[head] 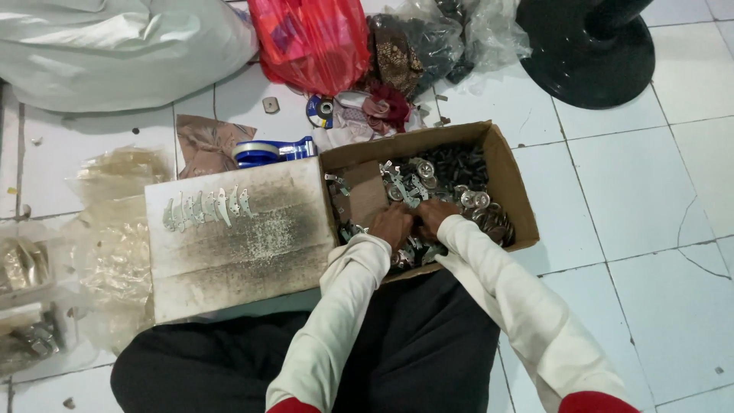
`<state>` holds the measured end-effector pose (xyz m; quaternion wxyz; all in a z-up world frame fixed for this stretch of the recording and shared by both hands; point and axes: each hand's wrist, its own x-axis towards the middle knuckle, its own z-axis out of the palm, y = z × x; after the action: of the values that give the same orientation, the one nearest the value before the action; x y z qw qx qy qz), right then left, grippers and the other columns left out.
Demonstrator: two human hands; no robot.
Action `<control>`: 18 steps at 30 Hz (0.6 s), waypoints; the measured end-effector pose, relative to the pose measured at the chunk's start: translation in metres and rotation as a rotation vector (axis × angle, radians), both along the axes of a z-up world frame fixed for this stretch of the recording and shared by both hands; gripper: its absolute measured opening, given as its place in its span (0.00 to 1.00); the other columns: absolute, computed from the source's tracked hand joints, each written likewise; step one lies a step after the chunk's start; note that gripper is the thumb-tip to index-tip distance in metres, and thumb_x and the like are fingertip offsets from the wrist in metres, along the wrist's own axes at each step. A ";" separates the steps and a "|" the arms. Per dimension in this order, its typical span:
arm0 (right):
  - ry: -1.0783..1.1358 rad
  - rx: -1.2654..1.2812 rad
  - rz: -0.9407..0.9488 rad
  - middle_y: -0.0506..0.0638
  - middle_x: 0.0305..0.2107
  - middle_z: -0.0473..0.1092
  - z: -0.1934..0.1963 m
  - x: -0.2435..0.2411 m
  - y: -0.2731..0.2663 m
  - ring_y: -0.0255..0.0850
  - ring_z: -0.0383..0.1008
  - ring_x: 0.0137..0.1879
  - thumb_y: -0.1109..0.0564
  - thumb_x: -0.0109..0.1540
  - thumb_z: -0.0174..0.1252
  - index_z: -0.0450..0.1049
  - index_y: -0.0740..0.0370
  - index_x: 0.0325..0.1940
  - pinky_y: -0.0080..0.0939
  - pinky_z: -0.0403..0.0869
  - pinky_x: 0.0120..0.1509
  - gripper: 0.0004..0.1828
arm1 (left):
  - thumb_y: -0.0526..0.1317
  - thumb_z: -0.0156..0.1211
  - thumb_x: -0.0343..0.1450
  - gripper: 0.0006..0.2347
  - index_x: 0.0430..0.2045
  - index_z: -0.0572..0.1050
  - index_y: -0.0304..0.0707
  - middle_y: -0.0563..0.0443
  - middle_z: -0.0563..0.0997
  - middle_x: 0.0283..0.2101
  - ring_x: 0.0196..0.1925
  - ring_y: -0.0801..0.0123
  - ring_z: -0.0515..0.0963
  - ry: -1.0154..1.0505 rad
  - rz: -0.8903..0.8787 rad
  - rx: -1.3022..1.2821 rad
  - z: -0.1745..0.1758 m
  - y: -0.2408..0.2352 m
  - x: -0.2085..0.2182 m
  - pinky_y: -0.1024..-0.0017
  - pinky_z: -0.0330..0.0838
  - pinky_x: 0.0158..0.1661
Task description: The person sits on the floor and repeatedly picks small silver metal parts from a cardboard box, places them on a white board, and then returns them to the box. The cycle of picking, placing, and returning continues throughout the clip.
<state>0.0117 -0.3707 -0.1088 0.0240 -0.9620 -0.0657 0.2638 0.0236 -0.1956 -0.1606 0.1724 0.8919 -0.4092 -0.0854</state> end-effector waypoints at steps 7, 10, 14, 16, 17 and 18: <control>0.054 0.144 -0.088 0.62 0.37 0.80 0.054 -0.014 0.021 0.61 0.81 0.47 0.55 0.59 0.60 0.80 0.61 0.44 0.62 0.80 0.49 0.12 | 0.39 0.58 0.73 0.08 0.42 0.81 0.39 0.42 0.77 0.53 0.57 0.52 0.74 0.075 0.006 -0.052 0.040 0.017 -0.007 0.59 0.75 0.49; 0.062 0.164 -0.114 0.59 0.44 0.79 0.031 -0.018 0.004 0.59 0.79 0.56 0.53 0.60 0.57 0.78 0.57 0.51 0.63 0.78 0.58 0.17 | 0.41 0.47 0.77 0.12 0.42 0.78 0.34 0.38 0.77 0.51 0.56 0.48 0.74 0.239 0.064 -0.244 0.026 0.016 -0.005 0.57 0.75 0.49; 0.118 0.242 -0.200 0.58 0.46 0.78 0.009 -0.022 -0.011 0.59 0.76 0.59 0.49 0.62 0.56 0.77 0.56 0.52 0.65 0.74 0.63 0.16 | 0.42 0.52 0.72 0.09 0.38 0.78 0.42 0.43 0.81 0.42 0.49 0.47 0.79 0.306 0.041 -0.247 0.031 0.024 0.004 0.57 0.76 0.45; 0.124 0.223 -0.232 0.54 0.47 0.78 0.003 -0.022 -0.015 0.56 0.76 0.60 0.47 0.63 0.57 0.78 0.50 0.51 0.62 0.73 0.65 0.15 | 0.43 0.49 0.73 0.11 0.40 0.79 0.44 0.43 0.83 0.41 0.49 0.45 0.81 0.419 0.062 -0.282 0.047 0.030 0.005 0.55 0.78 0.46; 0.117 0.226 -0.252 0.55 0.47 0.78 0.006 -0.022 -0.014 0.57 0.76 0.60 0.47 0.64 0.57 0.78 0.50 0.50 0.62 0.74 0.65 0.13 | 0.42 0.50 0.72 0.11 0.40 0.80 0.44 0.44 0.85 0.41 0.47 0.47 0.83 0.426 0.077 -0.264 0.055 0.032 0.005 0.57 0.78 0.46; 0.110 0.230 -0.273 0.55 0.47 0.79 0.010 -0.021 -0.013 0.57 0.77 0.60 0.48 0.65 0.57 0.79 0.50 0.48 0.62 0.74 0.65 0.12 | 0.41 0.52 0.71 0.10 0.39 0.81 0.43 0.44 0.86 0.40 0.46 0.49 0.85 0.434 0.092 -0.246 0.064 0.034 0.005 0.58 0.79 0.46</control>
<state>-0.0097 -0.3834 -0.0990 0.1728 -0.9371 0.0372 0.3009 0.0281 -0.1616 -0.0968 0.3674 0.8425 -0.3290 -0.2166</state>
